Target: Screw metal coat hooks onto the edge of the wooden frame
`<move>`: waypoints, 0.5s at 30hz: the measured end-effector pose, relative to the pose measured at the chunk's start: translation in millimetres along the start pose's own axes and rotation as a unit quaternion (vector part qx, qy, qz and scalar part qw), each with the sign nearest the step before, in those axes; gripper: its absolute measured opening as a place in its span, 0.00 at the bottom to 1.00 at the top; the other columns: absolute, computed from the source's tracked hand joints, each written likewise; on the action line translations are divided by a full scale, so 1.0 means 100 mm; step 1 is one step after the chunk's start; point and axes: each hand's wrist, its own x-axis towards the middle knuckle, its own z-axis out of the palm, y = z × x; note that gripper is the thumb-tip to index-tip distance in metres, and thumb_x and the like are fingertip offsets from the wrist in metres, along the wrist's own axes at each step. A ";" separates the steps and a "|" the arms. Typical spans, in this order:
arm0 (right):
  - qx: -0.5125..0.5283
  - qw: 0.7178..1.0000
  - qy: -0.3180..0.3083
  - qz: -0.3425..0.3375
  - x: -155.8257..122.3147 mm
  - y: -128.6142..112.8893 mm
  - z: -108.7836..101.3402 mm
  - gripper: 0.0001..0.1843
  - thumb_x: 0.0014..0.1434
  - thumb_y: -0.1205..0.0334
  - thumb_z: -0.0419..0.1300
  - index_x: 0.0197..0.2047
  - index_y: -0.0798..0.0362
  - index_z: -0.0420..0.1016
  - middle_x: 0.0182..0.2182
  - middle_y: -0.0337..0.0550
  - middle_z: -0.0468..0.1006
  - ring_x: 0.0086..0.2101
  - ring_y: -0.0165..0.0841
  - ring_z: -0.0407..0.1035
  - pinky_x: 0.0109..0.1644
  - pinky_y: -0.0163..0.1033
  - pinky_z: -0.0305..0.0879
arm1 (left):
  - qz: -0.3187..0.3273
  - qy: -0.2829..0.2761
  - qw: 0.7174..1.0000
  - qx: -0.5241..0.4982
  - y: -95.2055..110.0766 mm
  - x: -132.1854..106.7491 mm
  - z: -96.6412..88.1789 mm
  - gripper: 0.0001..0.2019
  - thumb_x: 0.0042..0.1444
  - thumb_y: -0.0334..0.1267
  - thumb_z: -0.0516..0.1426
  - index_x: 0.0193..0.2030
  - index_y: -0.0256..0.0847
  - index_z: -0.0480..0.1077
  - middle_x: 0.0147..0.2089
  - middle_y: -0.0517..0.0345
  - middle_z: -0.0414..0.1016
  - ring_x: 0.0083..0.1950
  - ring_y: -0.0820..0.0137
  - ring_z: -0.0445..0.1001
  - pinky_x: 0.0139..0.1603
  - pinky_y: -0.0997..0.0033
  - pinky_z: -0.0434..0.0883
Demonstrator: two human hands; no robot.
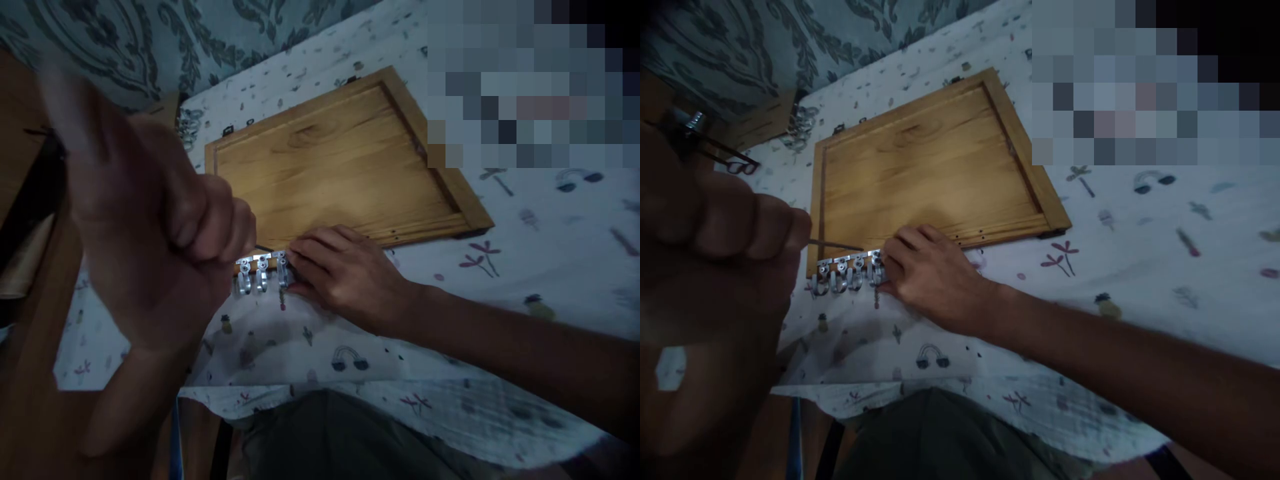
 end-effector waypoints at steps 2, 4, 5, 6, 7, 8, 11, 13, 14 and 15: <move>-0.003 1.000 0.000 0.000 0.00 0.00 0.00 0.17 0.66 0.55 0.57 0.43 0.63 0.79 0.41 0.53 0.80 0.43 0.42 0.70 0.44 0.46 0.66 | -0.050 0.038 0.998 0.006 -0.04 -0.01 0.07 0.29 0.71 0.43 0.42 0.15 0.41 0.51 0.15 0.66 0.36 0.10 0.81 0.43 0.11 0.76 0.47; -0.005 1.000 -0.001 -0.001 0.00 0.00 -0.01 0.18 0.66 0.55 0.57 0.43 0.62 0.79 0.41 0.53 0.81 0.43 0.42 0.70 0.44 0.46 0.65 | -0.055 0.070 0.996 0.026 -0.07 -0.03 0.16 0.30 0.72 0.42 0.39 0.14 0.41 0.48 0.15 0.65 0.33 0.10 0.81 0.43 0.10 0.76 0.46; -0.006 1.000 -0.003 -0.003 0.00 0.00 -0.01 0.18 0.66 0.55 0.57 0.42 0.62 0.79 0.41 0.54 0.81 0.43 0.42 0.70 0.44 0.46 0.65 | -0.051 0.084 0.995 0.030 -0.07 -0.04 0.19 0.30 0.72 0.41 0.38 0.14 0.40 0.47 0.15 0.65 0.33 0.11 0.81 0.43 0.11 0.76 0.46; -0.007 1.000 -0.003 -0.005 0.00 0.00 -0.01 0.18 0.66 0.55 0.57 0.42 0.63 0.79 0.41 0.54 0.81 0.43 0.42 0.70 0.44 0.45 0.65 | -0.052 0.090 0.994 0.032 -0.07 -0.05 0.21 0.30 0.72 0.41 0.38 0.15 0.40 0.46 0.15 0.65 0.34 0.11 0.81 0.43 0.11 0.76 0.46; -0.007 1.000 -0.001 -0.007 0.00 0.00 -0.01 0.17 0.66 0.55 0.57 0.42 0.63 0.79 0.40 0.53 0.81 0.42 0.42 0.70 0.44 0.45 0.65 | -0.053 0.089 0.994 0.031 -0.07 -0.06 0.23 0.30 0.72 0.41 0.38 0.15 0.40 0.46 0.15 0.65 0.34 0.11 0.81 0.44 0.12 0.76 0.46; -0.007 1.000 0.003 -0.009 0.00 0.00 -0.01 0.17 0.66 0.55 0.58 0.42 0.63 0.79 0.40 0.53 0.81 0.42 0.42 0.70 0.44 0.45 0.65 | -0.058 0.087 0.994 0.029 -0.06 -0.06 0.24 0.29 0.72 0.42 0.39 0.15 0.40 0.45 0.15 0.65 0.35 0.11 0.81 0.44 0.12 0.75 0.46; -0.006 1.000 0.008 -0.010 0.00 0.00 -0.01 0.17 0.66 0.56 0.58 0.42 0.63 0.79 0.40 0.53 0.81 0.42 0.42 0.70 0.44 0.45 0.65 | -0.070 0.125 0.989 0.023 -0.06 -0.06 0.25 0.28 0.71 0.43 0.42 0.16 0.40 0.44 0.15 0.65 0.35 0.11 0.80 0.43 0.14 0.73 0.45; -0.005 1.000 0.009 -0.010 0.00 0.00 -0.01 0.17 0.65 0.56 0.59 0.43 0.64 0.79 0.41 0.53 0.81 0.42 0.42 0.70 0.43 0.45 0.65 | -0.080 0.165 0.983 0.013 -0.06 -0.07 0.26 0.28 0.70 0.44 0.44 0.17 0.40 0.45 0.15 0.65 0.35 0.11 0.80 0.42 0.16 0.72 0.45; -0.005 1.000 0.009 -0.011 0.00 0.01 -0.01 0.17 0.65 0.56 0.59 0.43 0.64 0.79 0.41 0.53 0.81 0.42 0.42 0.70 0.43 0.45 0.65 | -0.082 0.175 0.981 0.010 -0.07 -0.07 0.27 0.27 0.69 0.44 0.46 0.17 0.40 0.45 0.16 0.65 0.36 0.12 0.80 0.42 0.16 0.71 0.45; -0.005 1.000 0.009 -0.011 0.00 0.01 -0.01 0.17 0.65 0.56 0.60 0.43 0.64 0.79 0.41 0.53 0.81 0.42 0.42 0.70 0.43 0.45 0.65 | -0.081 0.173 0.982 0.010 -0.07 -0.08 0.27 0.27 0.69 0.44 0.47 0.18 0.40 0.46 0.16 0.65 0.36 0.12 0.80 0.42 0.17 0.71 0.45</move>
